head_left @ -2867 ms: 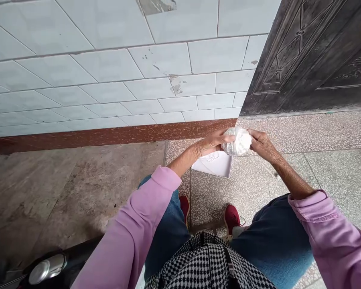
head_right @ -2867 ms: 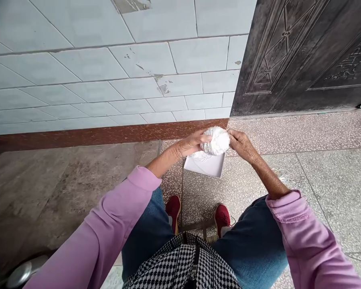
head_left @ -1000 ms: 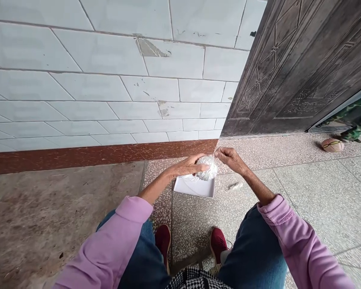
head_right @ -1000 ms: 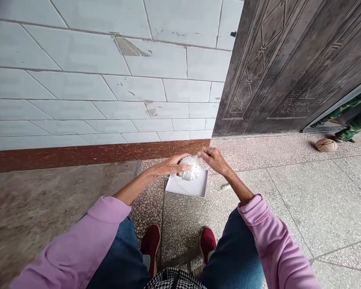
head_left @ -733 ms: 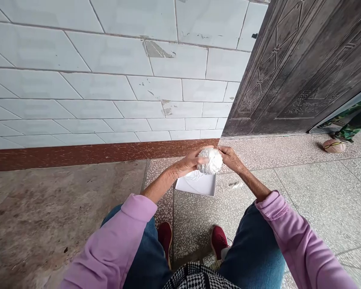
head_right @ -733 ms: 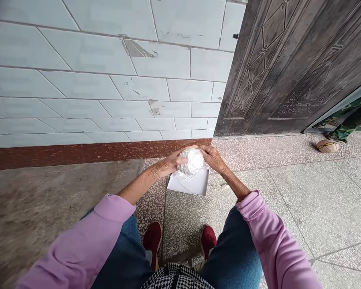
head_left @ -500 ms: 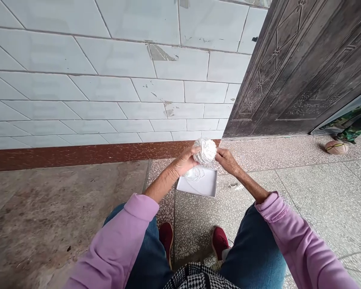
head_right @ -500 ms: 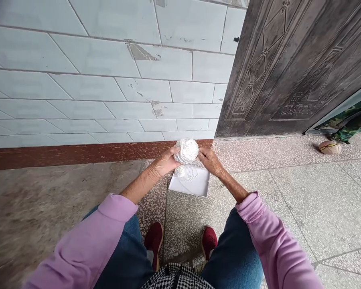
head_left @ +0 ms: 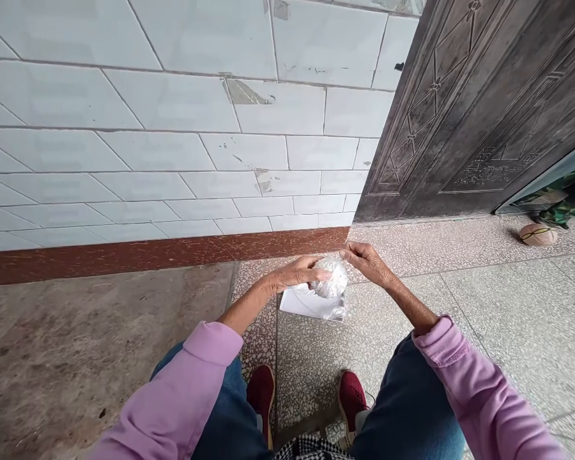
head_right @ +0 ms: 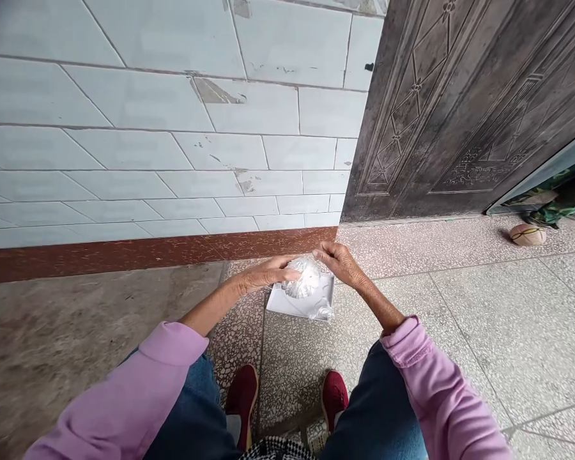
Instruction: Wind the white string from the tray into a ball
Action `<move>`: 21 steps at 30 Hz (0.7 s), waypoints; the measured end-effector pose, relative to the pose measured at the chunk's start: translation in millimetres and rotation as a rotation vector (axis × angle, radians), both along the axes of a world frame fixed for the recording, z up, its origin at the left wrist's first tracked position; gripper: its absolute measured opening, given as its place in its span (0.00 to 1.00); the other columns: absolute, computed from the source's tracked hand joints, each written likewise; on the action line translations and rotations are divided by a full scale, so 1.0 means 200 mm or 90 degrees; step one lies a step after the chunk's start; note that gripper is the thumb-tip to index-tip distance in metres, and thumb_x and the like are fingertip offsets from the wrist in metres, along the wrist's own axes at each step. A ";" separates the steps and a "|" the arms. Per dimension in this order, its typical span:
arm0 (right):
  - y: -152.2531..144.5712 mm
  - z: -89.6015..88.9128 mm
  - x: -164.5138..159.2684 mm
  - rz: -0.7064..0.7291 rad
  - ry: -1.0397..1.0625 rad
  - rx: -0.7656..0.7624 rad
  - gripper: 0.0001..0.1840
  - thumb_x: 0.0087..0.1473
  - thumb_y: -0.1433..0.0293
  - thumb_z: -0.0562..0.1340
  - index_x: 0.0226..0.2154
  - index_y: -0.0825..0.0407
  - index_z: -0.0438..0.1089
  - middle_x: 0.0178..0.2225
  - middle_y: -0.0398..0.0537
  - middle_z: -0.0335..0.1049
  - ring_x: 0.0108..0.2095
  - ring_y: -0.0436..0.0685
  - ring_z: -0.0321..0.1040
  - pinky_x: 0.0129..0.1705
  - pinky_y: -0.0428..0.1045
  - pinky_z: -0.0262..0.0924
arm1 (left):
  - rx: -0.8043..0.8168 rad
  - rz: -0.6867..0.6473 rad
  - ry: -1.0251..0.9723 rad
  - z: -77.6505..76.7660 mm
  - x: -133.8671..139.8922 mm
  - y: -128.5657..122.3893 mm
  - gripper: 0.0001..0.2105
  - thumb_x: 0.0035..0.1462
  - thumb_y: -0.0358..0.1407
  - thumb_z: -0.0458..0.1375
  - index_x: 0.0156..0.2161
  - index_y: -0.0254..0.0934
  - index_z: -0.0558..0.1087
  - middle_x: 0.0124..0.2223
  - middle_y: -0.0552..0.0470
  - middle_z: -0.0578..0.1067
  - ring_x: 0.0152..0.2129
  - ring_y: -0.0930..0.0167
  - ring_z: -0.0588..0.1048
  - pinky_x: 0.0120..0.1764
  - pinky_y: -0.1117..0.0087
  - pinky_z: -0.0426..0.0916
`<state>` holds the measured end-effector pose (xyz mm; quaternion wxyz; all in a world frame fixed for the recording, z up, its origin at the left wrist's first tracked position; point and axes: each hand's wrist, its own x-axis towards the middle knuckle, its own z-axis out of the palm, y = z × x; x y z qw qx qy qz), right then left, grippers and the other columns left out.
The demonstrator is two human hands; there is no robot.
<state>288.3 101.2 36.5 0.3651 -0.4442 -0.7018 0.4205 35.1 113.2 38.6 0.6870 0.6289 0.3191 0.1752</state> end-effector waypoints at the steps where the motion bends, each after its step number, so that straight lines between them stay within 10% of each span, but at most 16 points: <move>1: 0.01 -0.01 0.00 0.001 0.011 -0.008 0.33 0.64 0.40 0.64 0.26 0.48 0.59 0.25 0.38 0.52 0.28 0.50 0.49 0.31 0.49 0.48 | -0.033 -0.019 -0.036 0.01 0.01 -0.01 0.32 0.51 0.58 0.72 0.54 0.37 0.81 0.46 0.43 0.82 0.42 0.60 0.80 0.42 0.63 0.74; 5: 0.03 -0.03 -0.02 -0.012 0.036 -0.015 0.34 0.64 0.38 0.63 0.25 0.48 0.59 0.26 0.39 0.54 0.29 0.51 0.51 0.31 0.48 0.49 | -0.128 0.023 -0.157 0.01 0.03 -0.01 0.42 0.43 0.60 0.77 0.59 0.37 0.79 0.48 0.39 0.82 0.46 0.56 0.80 0.45 0.60 0.76; 12: 0.02 0.01 -0.02 0.036 0.014 -0.010 0.31 0.67 0.39 0.61 0.36 0.50 0.75 0.24 0.38 0.55 0.26 0.51 0.50 0.29 0.49 0.47 | -0.077 0.357 -0.362 0.08 -0.03 0.11 0.47 0.43 0.64 0.72 0.65 0.41 0.72 0.58 0.36 0.76 0.55 0.52 0.74 0.41 0.61 0.75; 21: 0.02 -0.05 0.48 -0.088 -0.028 -0.122 0.27 0.61 0.43 0.69 0.36 0.51 0.76 0.20 0.33 0.48 0.20 0.47 0.43 0.22 0.47 0.39 | -0.008 0.754 -0.484 0.08 -0.67 0.29 0.32 0.47 0.62 0.71 0.54 0.50 0.75 0.52 0.43 0.75 0.48 0.61 0.74 0.35 0.69 0.73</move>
